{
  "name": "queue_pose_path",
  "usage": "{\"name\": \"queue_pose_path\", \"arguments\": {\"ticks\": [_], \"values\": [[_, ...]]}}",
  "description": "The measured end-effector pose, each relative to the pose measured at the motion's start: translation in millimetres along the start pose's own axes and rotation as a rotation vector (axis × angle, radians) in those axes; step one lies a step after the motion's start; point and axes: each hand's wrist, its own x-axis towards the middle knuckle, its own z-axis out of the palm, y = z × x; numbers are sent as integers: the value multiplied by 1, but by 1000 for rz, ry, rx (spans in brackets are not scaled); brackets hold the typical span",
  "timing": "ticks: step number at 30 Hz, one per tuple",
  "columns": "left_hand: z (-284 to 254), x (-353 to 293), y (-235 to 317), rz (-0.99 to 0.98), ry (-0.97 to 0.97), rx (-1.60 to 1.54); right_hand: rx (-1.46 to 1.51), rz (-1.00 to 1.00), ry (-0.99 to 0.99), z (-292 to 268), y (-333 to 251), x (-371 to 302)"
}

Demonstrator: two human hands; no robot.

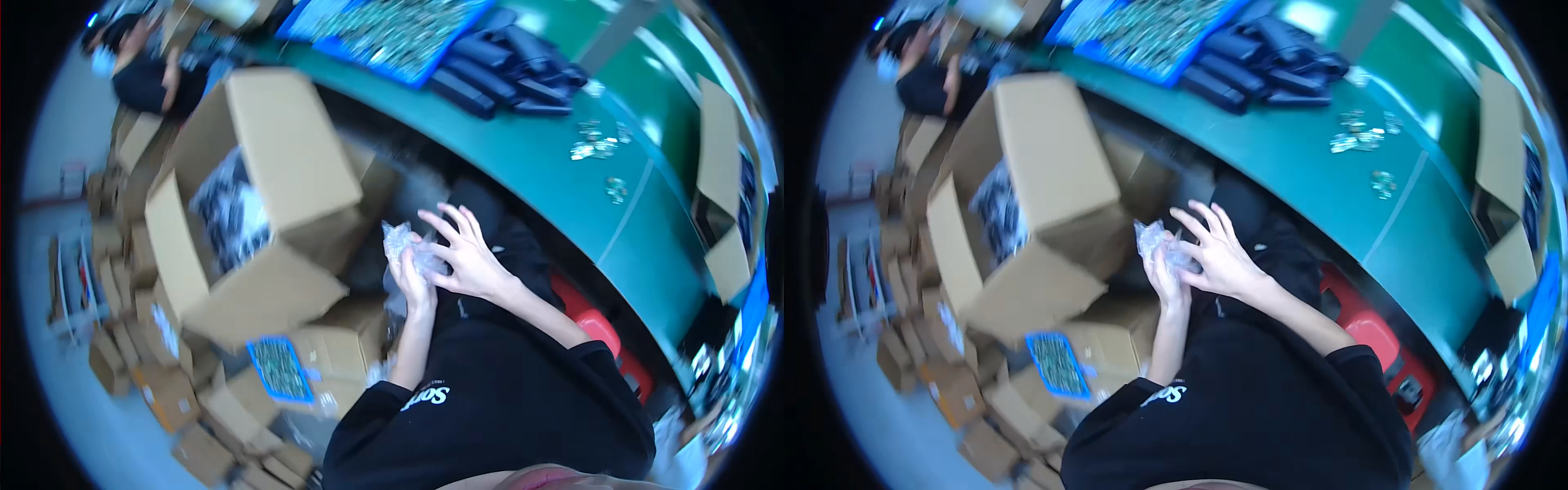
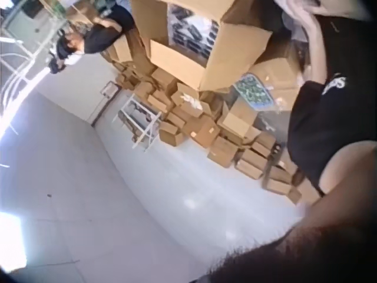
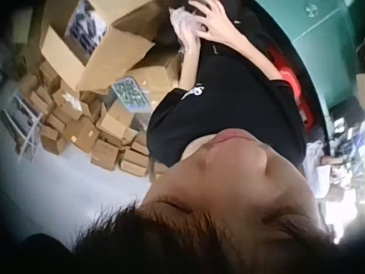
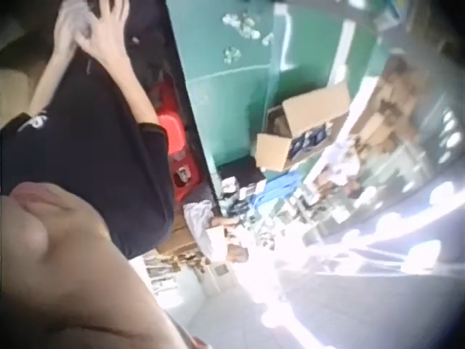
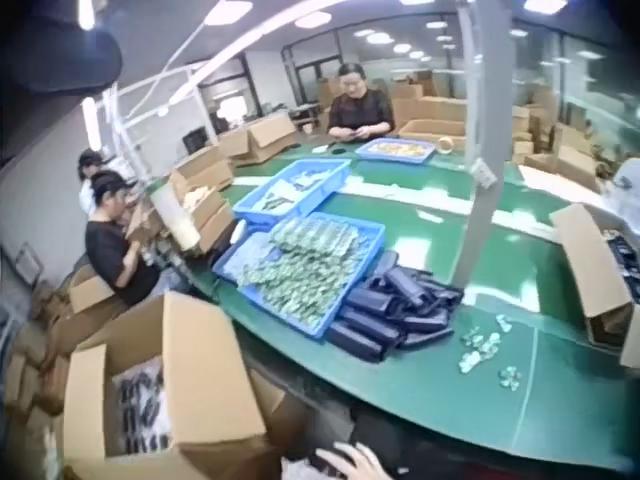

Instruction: Assembling circuit boards into housings and packaging them into boxes on a production line.

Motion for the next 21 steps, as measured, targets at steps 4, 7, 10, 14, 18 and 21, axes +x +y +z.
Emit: {"name": "queue_pose_path", "arguments": {"ticks": [4, 7, 10, 14, 18, 21], "values": [[-140, -83, 3, 233, 240, 818, 425, 39, -383, 19, -16, -30], [-212, -179, 6, 244, 335, 1454, 421, 234, -318, 12, 0, -61], [-292, -288, -10, -59, 557, 1684, 386, 330, -311, -3, 23, -81], [-369, -401, -37, -730, 655, 1816, 321, 394, -288, -18, 36, -108], [-399, -444, -67, -1164, 710, 1827, 285, 385, -241, -43, 28, -110], [-383, -399, -56, -1346, 512, 1940, 409, 359, -196, -72, 11, -98]]}}
